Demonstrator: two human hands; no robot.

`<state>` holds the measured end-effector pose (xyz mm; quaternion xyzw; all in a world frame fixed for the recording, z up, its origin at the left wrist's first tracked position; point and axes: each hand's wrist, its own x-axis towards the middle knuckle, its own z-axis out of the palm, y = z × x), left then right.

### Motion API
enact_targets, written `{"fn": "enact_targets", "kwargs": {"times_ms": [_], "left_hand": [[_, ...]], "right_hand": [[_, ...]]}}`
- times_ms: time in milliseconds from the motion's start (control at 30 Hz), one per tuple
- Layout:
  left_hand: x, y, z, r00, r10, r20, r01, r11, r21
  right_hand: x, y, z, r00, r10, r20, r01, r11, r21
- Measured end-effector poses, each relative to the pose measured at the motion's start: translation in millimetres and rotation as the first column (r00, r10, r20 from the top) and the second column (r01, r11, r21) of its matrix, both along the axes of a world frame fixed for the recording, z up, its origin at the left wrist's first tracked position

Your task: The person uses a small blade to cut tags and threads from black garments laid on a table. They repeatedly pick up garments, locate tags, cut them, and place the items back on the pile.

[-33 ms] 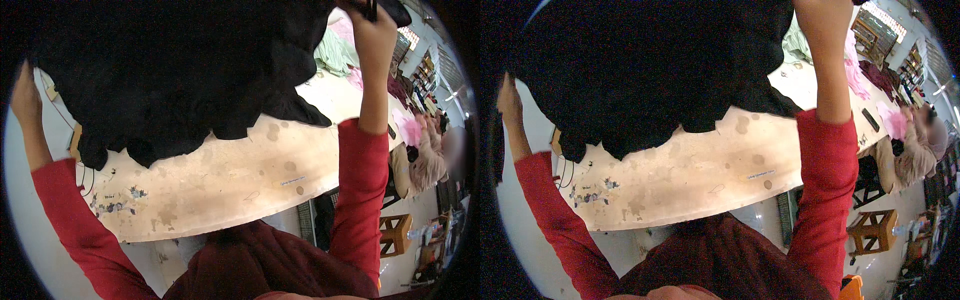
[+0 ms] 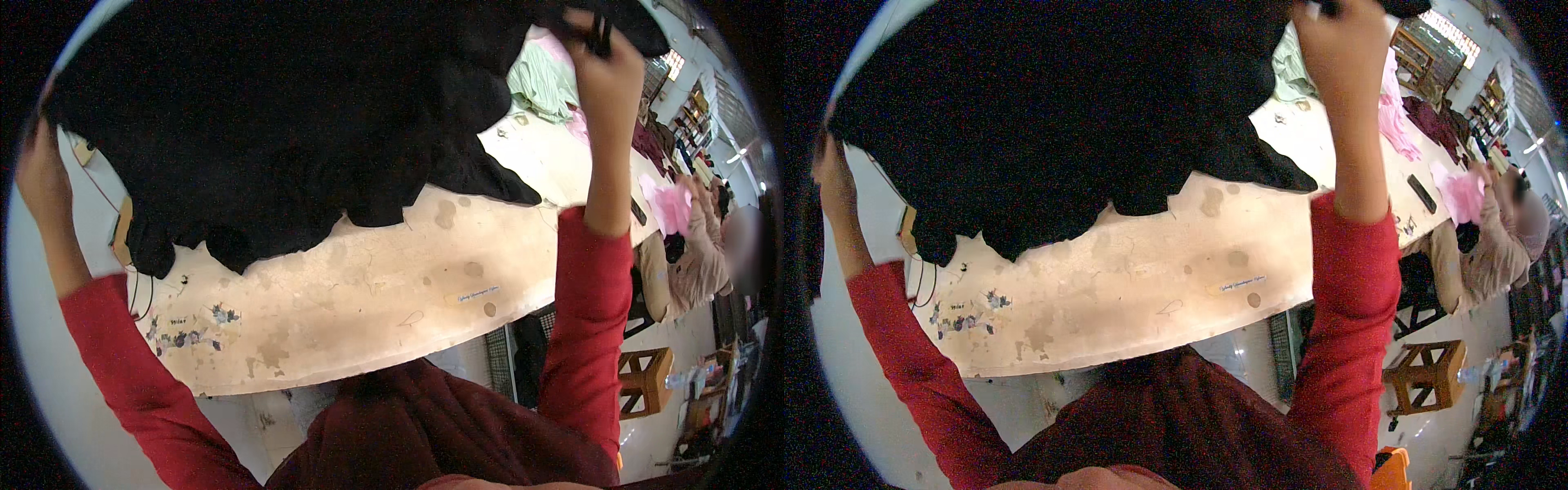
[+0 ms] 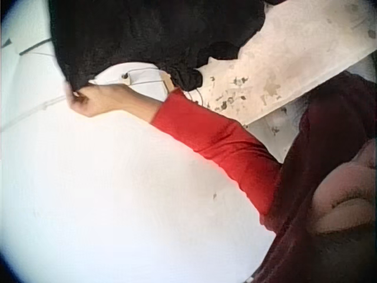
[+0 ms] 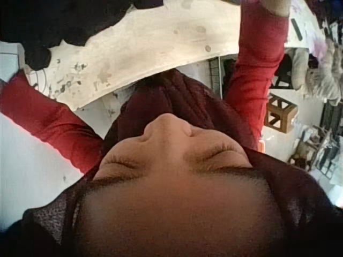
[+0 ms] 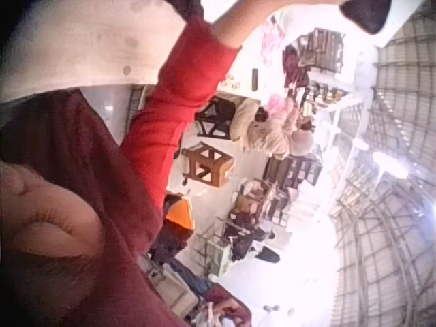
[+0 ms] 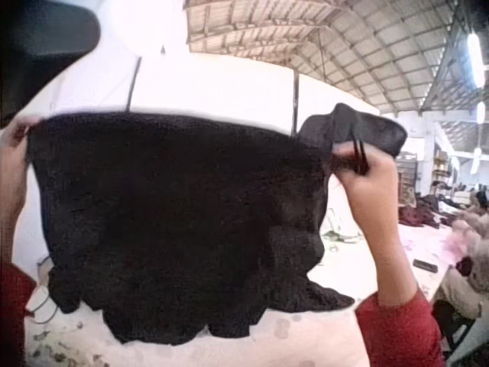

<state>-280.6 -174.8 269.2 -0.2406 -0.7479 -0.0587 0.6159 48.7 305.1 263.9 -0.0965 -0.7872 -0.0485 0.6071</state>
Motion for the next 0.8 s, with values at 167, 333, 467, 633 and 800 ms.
{"fn": "enact_targets", "kwargs": {"times_ms": [167,333,467,633,800], "left_hand": [[79,-5,-151,0.217,-0.59,0.778,0.732,0.625,0.27],[125,-10,-227,-0.176,-0.399,0.9,0.304,0.847,0.435],[123,12,-236,0.096,-0.568,0.818,0.327,0.794,0.513],[125,76,-245,0.388,-0.628,0.675,0.522,0.753,0.401],[133,132,-240,0.376,-0.524,0.764,0.399,0.836,0.377]], "right_hand": [[47,-42,-162,0.604,0.504,0.618,0.067,0.74,-0.67],[80,-45,-220,0.407,0.628,0.663,0.309,0.589,-0.747],[63,-30,-222,0.681,0.525,0.51,0.181,0.554,-0.813],[11,-16,-239,0.828,0.33,0.453,0.09,0.72,-0.688],[-42,-3,-240,0.883,0.18,0.434,0.087,0.846,-0.526]]}}
